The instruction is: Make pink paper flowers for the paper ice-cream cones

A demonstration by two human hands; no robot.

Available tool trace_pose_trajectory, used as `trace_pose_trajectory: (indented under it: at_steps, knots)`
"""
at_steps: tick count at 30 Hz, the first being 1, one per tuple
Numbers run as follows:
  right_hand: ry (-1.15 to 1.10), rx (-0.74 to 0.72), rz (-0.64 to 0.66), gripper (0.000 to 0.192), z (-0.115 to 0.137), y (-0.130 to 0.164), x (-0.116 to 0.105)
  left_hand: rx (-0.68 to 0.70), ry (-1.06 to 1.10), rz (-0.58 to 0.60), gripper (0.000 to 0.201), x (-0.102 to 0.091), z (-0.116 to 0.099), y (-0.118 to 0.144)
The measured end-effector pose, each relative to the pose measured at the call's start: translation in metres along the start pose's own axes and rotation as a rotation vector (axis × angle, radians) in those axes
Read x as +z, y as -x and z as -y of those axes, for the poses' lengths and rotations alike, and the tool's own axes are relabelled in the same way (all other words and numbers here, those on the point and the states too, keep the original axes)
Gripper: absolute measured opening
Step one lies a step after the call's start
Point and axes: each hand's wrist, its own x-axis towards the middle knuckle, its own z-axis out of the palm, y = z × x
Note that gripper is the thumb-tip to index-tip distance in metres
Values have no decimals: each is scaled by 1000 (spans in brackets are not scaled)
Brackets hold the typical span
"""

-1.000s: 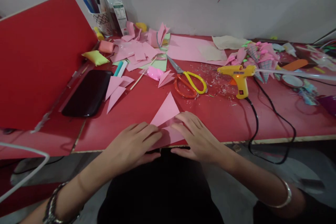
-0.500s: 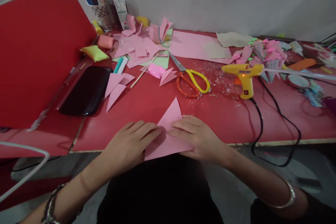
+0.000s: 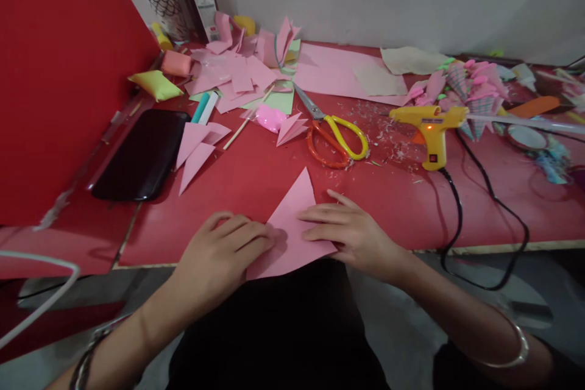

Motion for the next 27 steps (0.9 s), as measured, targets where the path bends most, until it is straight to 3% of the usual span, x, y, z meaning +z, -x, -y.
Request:
trace_pose_trajectory:
  at_steps: [4,12,19,23,27]
  knots:
    - [-63,95,-54,15,2,-4,3,-53,53,-43,15,5,2,-3]
    - [-68,220,-166,21,2,-13,6,-205,40,-152,23,12,-1,-5]
    - [28,227,-196,24,5,-15,11,-318,-80,-58,34,12,-1,-5]
    - [77,210,-217,21,7,-14,12,-352,-58,-38,28,12,2,-3]
    - [92,206,-203,20,7,-14,12,-230,-63,-40,34,9,8,1]
